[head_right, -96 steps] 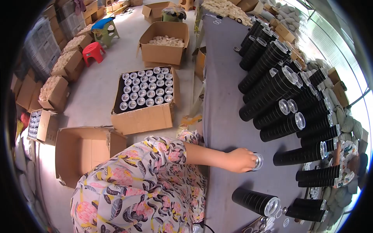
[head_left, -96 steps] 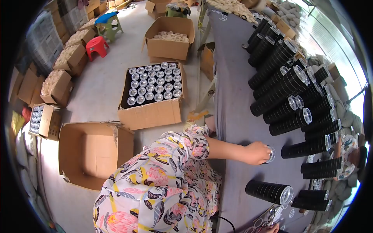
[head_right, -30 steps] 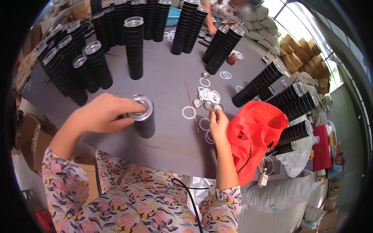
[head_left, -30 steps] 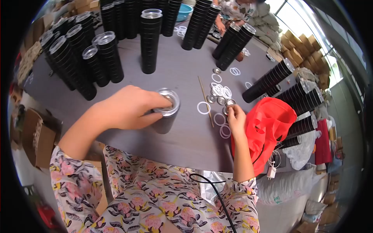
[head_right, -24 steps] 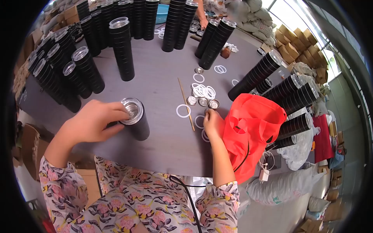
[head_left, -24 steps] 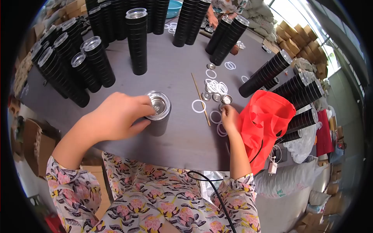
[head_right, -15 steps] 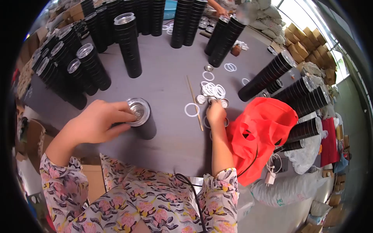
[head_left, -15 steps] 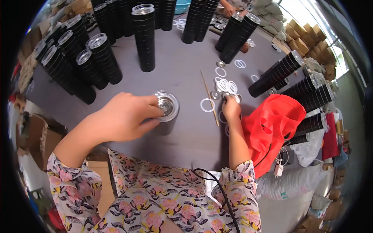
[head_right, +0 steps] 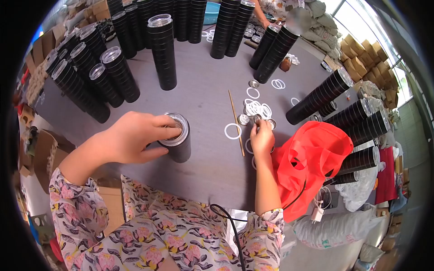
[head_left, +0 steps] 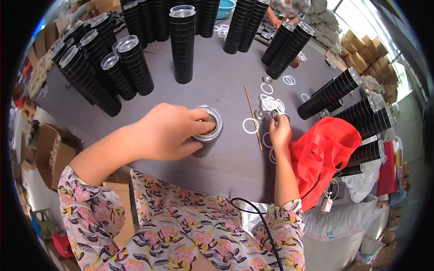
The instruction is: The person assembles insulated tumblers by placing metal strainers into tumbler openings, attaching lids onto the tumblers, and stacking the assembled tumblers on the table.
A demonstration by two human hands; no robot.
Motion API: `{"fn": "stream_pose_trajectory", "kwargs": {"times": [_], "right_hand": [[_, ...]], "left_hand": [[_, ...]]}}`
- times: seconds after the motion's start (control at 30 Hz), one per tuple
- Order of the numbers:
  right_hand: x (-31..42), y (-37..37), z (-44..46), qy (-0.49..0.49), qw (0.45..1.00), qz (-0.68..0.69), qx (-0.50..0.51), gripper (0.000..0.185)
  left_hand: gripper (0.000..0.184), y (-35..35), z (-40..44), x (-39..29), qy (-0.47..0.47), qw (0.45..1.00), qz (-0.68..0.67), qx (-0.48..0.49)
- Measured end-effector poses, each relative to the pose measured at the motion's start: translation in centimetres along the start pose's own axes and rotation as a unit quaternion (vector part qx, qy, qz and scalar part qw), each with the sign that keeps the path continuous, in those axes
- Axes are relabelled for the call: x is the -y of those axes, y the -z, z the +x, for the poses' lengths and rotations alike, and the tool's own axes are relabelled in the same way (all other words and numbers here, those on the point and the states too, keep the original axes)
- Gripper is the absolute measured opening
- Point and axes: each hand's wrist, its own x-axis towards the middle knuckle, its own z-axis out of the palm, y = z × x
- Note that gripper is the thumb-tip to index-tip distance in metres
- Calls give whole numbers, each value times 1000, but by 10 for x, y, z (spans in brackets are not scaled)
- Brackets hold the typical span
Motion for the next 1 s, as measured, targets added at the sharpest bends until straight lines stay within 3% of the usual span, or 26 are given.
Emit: {"fn": "stream_pose_trajectory", "kwargs": {"times": [0.23, 0.33, 0.4, 0.5, 0.53, 0.63, 0.67, 0.77, 0.9, 1.0], "right_hand": [[19, 11, 0, 17, 997, 73, -32, 12], [61, 35, 1, -87, 967, 235, 42, 11], [88, 45, -5, -113, 893, 426, 96, 9], [143, 87, -13, -67, 797, 581, 148, 8], [156, 94, -16, -60, 797, 581, 156, 8], [171, 96, -13, 127, 890, 421, 121, 13], [178, 98, -13, 160, 892, 396, 147, 13], [190, 97, -11, 252, 896, 315, 187, 10], [195, 93, -3, 345, 898, 198, 186, 9], [199, 98, 0, 373, 890, 158, 211, 15]], "left_hand": [[36, -2, 2, -8, 21, 1000, -3, 1], [25, -4, 0, 4, 27, 993, -111, -28], [17, -5, -3, 10, 48, 970, -234, -41], [12, -16, -5, 20, 62, 915, -376, -135], [16, -22, -5, 24, 87, 886, -426, -162], [20, -21, -21, 21, 206, 750, -583, -236], [22, -26, -30, 26, 200, 713, -618, -266], [20, -48, -53, 44, 212, 712, -571, -349], [18, -75, -86, 65, 213, 879, -251, -344], [16, -79, -97, 60, 239, 918, -111, -297]]}}
